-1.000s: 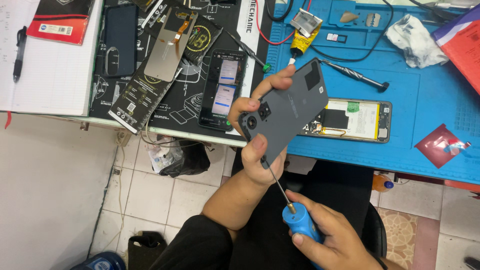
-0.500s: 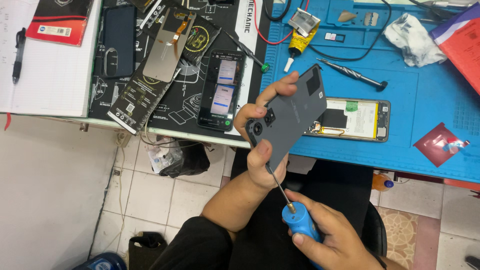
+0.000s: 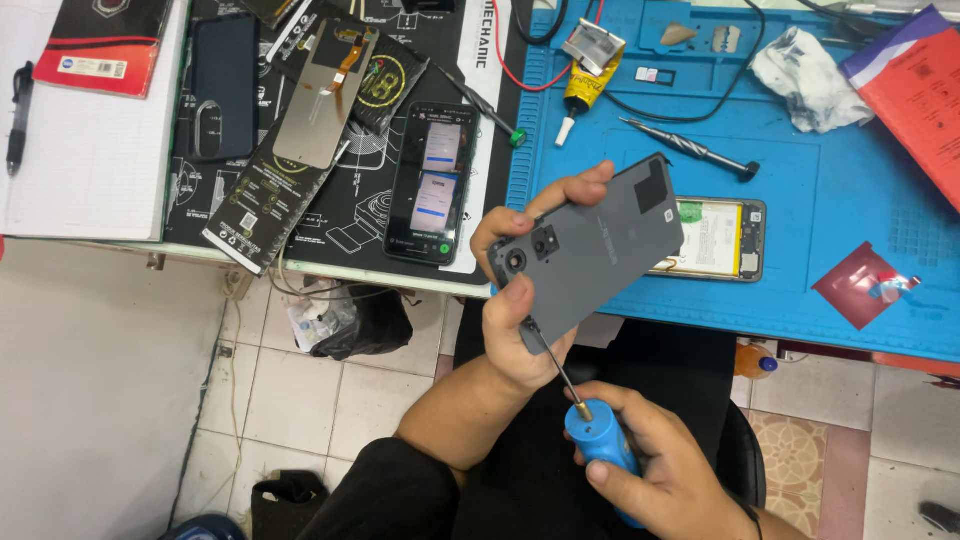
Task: The person uses a screwdriver to remove screws from a disassembled smartphone. They then use a hot air gun to heat the back cover of a second smartphone and remove screws from it. Finally, they apply adhesive to the first smartphone.
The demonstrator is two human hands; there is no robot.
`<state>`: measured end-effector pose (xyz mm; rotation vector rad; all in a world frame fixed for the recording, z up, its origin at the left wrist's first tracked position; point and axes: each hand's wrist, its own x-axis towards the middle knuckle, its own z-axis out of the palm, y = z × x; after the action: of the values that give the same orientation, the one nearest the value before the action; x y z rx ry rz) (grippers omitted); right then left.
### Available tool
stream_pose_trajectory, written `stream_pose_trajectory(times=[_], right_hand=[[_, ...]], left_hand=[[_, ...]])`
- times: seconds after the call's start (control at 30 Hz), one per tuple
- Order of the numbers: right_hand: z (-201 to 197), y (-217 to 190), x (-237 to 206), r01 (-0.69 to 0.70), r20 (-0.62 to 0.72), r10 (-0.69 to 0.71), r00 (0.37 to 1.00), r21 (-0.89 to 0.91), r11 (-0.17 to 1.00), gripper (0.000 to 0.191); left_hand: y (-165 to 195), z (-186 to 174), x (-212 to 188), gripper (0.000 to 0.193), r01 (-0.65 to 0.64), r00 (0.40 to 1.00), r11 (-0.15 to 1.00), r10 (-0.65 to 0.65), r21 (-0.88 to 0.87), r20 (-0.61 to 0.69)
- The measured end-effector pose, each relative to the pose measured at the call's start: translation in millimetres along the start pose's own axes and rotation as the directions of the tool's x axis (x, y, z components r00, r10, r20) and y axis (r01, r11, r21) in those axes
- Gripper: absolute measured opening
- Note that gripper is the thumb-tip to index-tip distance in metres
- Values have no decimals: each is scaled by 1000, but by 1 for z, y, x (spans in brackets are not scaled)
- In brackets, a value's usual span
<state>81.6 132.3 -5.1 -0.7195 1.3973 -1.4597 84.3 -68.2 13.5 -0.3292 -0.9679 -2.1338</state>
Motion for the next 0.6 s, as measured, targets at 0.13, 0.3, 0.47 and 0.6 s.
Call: stream_pose_trajectory(times=[0.13, 0.3, 0.47, 0.6], right_hand=[[-6, -2, 3, -76, 13, 76, 997, -54, 996, 58], [-10, 0, 8, 16, 19, -14, 1000, -109, 994, 51], [-14, 11, 6, 86, -27, -90, 996, -121, 989, 45], [-15, 13, 1, 60, -160, -65, 985, -34, 998, 46]], left_hand=[[4, 4, -2, 23, 63, 998, 990, -63, -126, 6], [8, 5, -3, 20, 155, 988, 964, -149, -214, 43], [6, 2, -5, 19, 172, 984, 974, -163, -144, 74], [5, 0, -9, 20, 197, 980, 972, -190, -125, 62]])
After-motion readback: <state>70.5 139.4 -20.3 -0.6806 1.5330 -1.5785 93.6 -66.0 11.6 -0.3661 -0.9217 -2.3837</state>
